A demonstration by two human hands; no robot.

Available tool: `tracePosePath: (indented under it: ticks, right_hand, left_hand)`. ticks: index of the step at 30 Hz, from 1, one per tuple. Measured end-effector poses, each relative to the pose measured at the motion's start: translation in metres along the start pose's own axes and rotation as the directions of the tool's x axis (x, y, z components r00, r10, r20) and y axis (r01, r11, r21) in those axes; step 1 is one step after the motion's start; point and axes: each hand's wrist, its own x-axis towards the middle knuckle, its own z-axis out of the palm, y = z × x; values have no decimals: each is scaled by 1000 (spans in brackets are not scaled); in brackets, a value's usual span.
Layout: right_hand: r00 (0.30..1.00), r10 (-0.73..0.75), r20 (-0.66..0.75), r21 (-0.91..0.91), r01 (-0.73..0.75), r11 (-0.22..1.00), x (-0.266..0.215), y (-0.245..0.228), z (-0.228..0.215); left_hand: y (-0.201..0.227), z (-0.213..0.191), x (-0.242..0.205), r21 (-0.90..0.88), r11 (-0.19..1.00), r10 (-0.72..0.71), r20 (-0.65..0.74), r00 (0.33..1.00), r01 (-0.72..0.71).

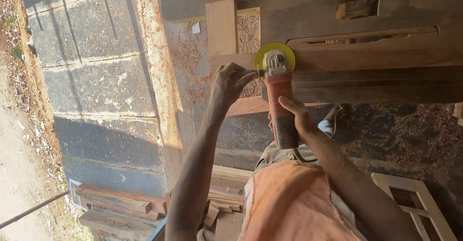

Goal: The person is using a power sander to smooth the surfaces and edges of a wooden frame while holding it steady by hand on a workbench.

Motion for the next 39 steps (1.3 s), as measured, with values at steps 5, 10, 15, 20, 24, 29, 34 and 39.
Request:
tracePosePath:
  ticks: [5,10,15,20,24,29,34,39]
  right_hand:
    - [994,-74,81,-335,97,937,31,2,23]
    - [963,-233,136,-818,241,522,61,7,48]
    - [998,-19,67,-905,68,420,80,-6,72]
    - [1000,-20,-19,-896,-8,444,64,-23,71]
    - [996,-77,-35,-845,12,535,34,-28,42]
    - [994,-70,-82,-745,-14,666,7,-44,-2]
    - [981,24,-192,-653,-146,743,-18,-65,-39]
    - [976,4,-217,-631,-144,762,-44,-85,-74]
  left_hand:
    - [-32,-30,-30,-164,974,-175,-100,980,157]
    - [-64,-41,-69,-405,860,-405,-174,897,310]
    - [-86,-37,-83,-560,752,-519,-177,836,349]
    - [-84,-20,-80,-478,814,-480,-230,846,332]
    - [-63,8,-77,-408,852,-433,-201,879,326]
    - [-18,40,-67,-393,894,-322,-235,917,213]
    - [26,69,-58,-417,894,-275,-218,936,166]
    - [64,99,-53,-412,900,-248,-212,945,144]
